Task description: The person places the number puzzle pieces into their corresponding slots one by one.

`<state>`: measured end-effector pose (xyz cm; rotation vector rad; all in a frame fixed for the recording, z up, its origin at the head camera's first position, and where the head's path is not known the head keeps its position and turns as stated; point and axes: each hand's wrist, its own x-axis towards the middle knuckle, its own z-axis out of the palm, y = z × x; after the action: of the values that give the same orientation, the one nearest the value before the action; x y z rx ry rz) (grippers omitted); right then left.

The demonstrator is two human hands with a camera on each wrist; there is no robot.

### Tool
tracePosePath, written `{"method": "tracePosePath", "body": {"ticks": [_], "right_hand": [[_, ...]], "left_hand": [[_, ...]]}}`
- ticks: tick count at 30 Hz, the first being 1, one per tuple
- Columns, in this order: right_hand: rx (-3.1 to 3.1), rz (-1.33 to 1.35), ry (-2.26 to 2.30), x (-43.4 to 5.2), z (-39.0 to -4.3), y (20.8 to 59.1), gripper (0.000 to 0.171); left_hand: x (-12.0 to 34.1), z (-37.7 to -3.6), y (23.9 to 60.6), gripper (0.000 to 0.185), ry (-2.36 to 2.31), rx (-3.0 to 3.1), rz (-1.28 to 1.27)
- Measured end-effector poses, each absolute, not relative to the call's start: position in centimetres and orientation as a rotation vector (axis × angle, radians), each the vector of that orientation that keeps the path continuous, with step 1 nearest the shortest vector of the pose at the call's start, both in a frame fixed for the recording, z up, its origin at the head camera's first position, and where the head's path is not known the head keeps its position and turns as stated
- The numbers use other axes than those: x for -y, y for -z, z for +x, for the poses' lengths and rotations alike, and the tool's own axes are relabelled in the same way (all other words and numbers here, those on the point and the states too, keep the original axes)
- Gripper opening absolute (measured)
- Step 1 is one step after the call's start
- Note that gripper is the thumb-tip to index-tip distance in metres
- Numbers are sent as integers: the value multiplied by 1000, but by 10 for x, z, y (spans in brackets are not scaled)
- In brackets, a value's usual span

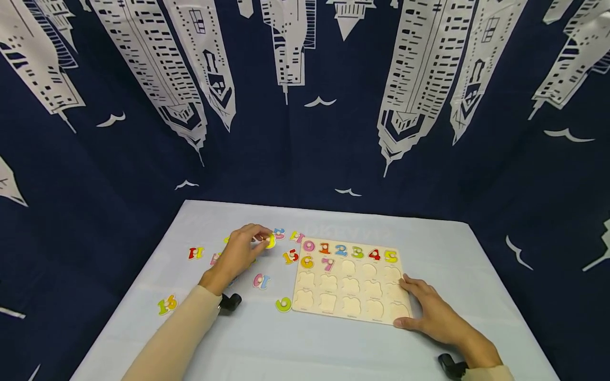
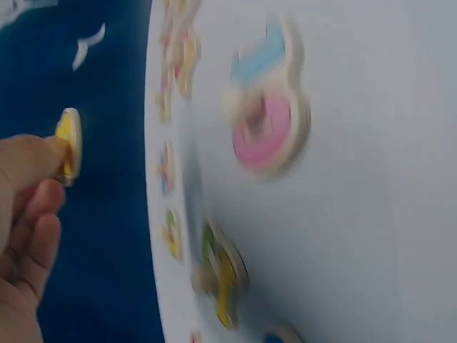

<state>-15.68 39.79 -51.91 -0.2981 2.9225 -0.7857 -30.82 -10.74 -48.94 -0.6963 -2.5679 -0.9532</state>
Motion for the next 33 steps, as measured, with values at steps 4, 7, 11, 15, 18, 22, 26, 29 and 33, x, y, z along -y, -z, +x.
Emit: {"method": "tracePosePath", "body": {"ticks": [4,7,11,15,18,22,26,29,33], "right_hand": [[-2921,-293,787,-398,-158,519,115],[-2921,-285,790,-399,-157,517,114],[-2915,-272,779,-398,-158,515,114],[-2915,-275,780,-397,-157,514,113],[-2923,-281,781,-396,-155,514,112],[-2938,-301,776,-396,-155,516,111],[-2943,-307,777,-396,-155,519,110],[-2951,-308,775,-397,-155,519,110],[-2962,-316,781,-397,-154,518,110]], "left_hand": [[89,-299,484,27,908,2431,-888],[71,-294,480,25,849,2353,-993],[46,-289,479,22,801,2310,-1060],[21,-288,484,22,861,2310,-1117],[3,-289,489,23,927,2321,-1170],[-20,-292,498,23,995,2359,-1204],[-40,-296,505,21,1028,2451,-1203],[-54,-300,508,18,1030,2531,-1211],[-69,-304,512,15,1027,2590,-1232]]}}
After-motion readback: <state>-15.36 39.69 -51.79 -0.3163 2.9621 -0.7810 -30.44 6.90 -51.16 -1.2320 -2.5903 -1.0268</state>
